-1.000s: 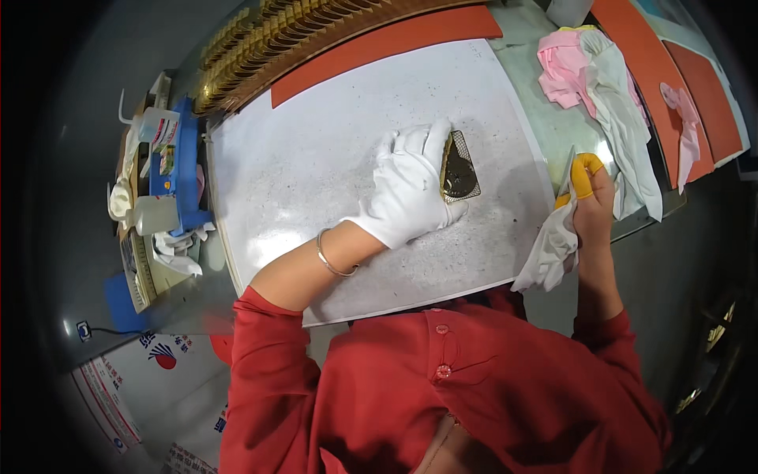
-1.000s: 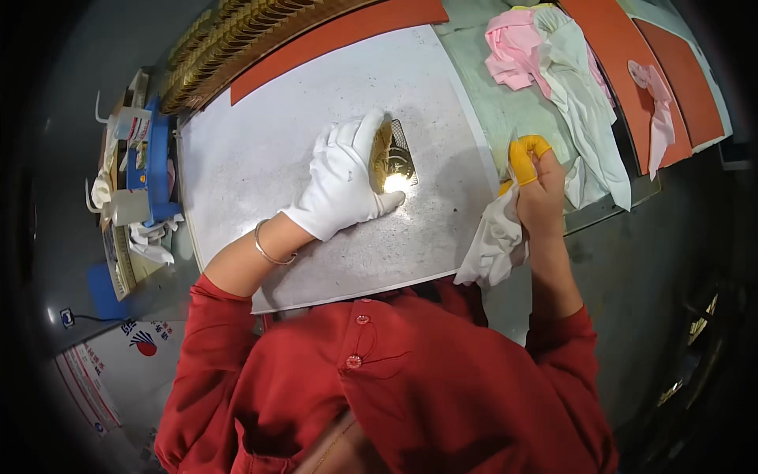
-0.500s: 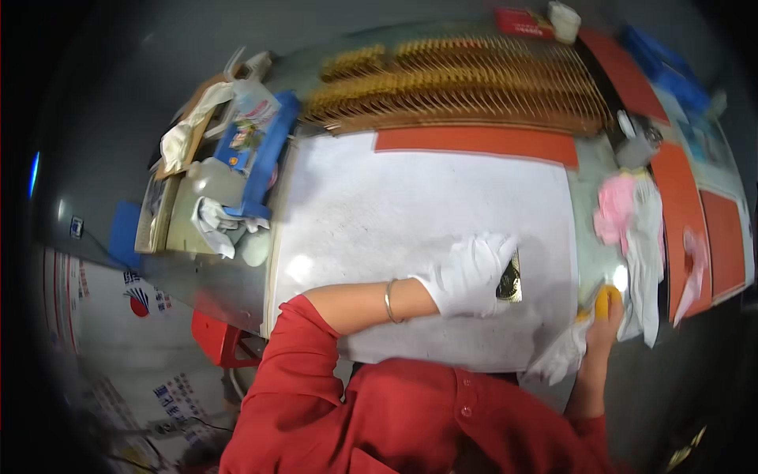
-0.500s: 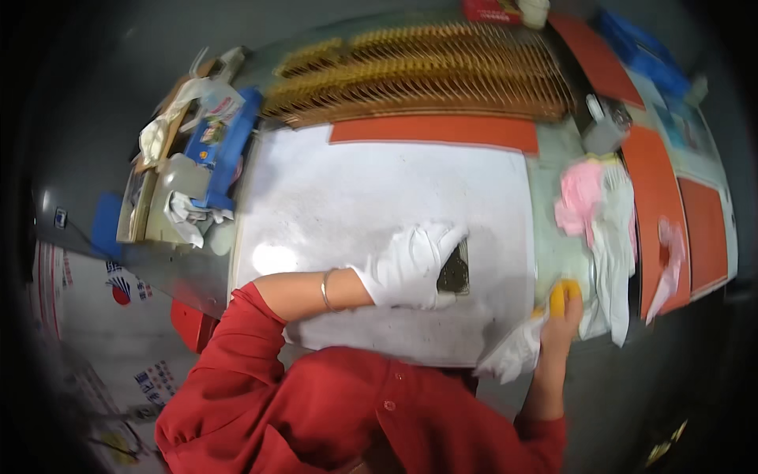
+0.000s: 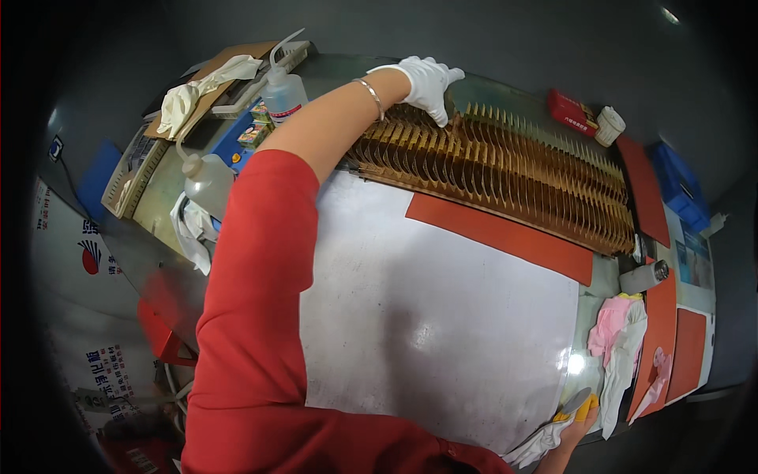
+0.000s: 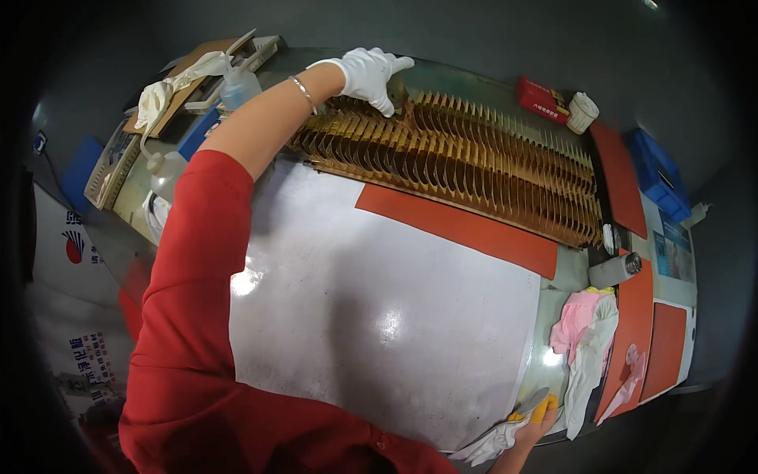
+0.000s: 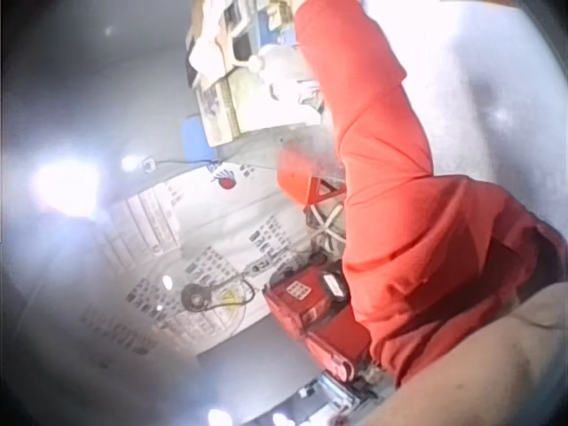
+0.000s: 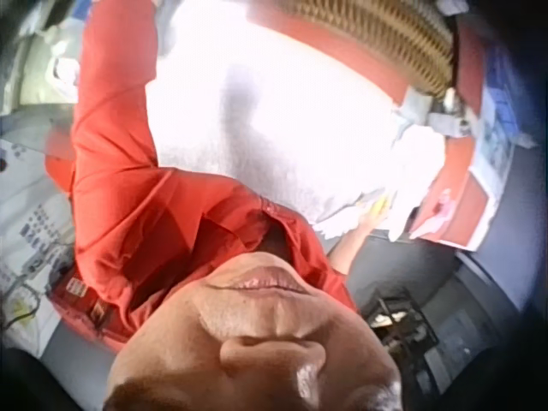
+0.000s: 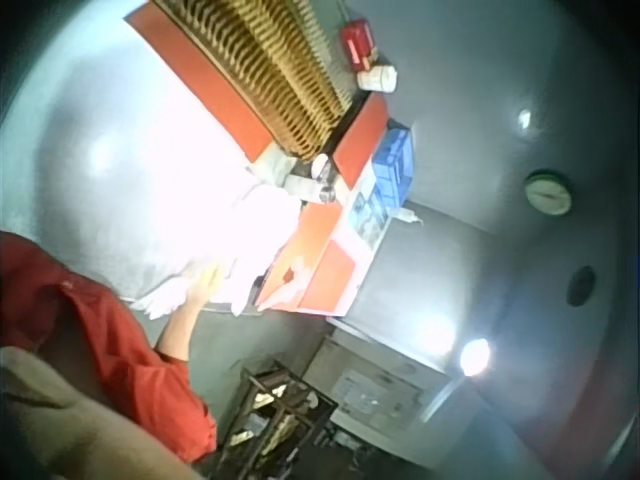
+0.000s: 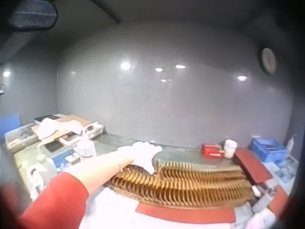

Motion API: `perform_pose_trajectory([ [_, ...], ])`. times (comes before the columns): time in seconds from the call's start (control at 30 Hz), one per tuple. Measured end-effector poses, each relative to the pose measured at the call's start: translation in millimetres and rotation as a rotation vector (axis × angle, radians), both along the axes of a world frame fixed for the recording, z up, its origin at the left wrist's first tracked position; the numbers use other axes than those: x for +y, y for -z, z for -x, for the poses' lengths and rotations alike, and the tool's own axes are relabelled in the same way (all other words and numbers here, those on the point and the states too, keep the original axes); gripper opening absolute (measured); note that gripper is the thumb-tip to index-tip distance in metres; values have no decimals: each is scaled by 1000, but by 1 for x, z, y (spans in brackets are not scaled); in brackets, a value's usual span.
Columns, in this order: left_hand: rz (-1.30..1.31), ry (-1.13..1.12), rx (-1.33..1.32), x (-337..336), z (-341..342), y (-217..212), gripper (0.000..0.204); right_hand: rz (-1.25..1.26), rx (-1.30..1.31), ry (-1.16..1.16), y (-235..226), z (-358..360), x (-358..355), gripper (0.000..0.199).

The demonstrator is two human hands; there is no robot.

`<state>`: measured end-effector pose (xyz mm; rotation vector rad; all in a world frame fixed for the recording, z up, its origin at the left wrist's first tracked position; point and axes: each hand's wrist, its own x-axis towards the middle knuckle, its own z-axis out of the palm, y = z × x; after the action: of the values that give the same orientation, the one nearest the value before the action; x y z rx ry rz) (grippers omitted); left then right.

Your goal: The person wipes the surface of small, rectangular, gold-colored decorative items arranged on a metal tray using a white cloth. They handle the items one by one, wiping each surface and then moving them to a stack of similar items on the side of the workspace.

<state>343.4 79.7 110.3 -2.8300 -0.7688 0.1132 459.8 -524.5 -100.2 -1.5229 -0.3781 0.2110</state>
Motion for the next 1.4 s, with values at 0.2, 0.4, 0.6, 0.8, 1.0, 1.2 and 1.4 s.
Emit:
perform_pose_trajectory([
  [0.2, 167, 30, 95, 9, -40, 23, 102, -7, 24, 26, -11, 6, 8, 13],
  [0.4, 278, 58, 82, 10, -48, 27, 102, 42, 11, 16, -10, 4, 6, 14],
  [0.6, 356, -74, -37, 44, 6, -8, 103, 59, -31, -1, -12, 8, 8, 16],
  [0.8, 322, -91, 24, 64, 35, 23, 109, -12, 28, 13, -11, 8, 14, 14],
  [1.0, 286, 25, -2, 65, 25, 33, 102, -13, 65, 51, -4, 1, 6, 12],
  [1.2, 204, 33, 41, 59, 22, 31, 100, -62, 79, 3, -3, 0, 1, 13],
  [1.4, 342, 57, -46, 63, 13, 38, 106, -14, 107, 41, -6, 1, 5, 16],
])
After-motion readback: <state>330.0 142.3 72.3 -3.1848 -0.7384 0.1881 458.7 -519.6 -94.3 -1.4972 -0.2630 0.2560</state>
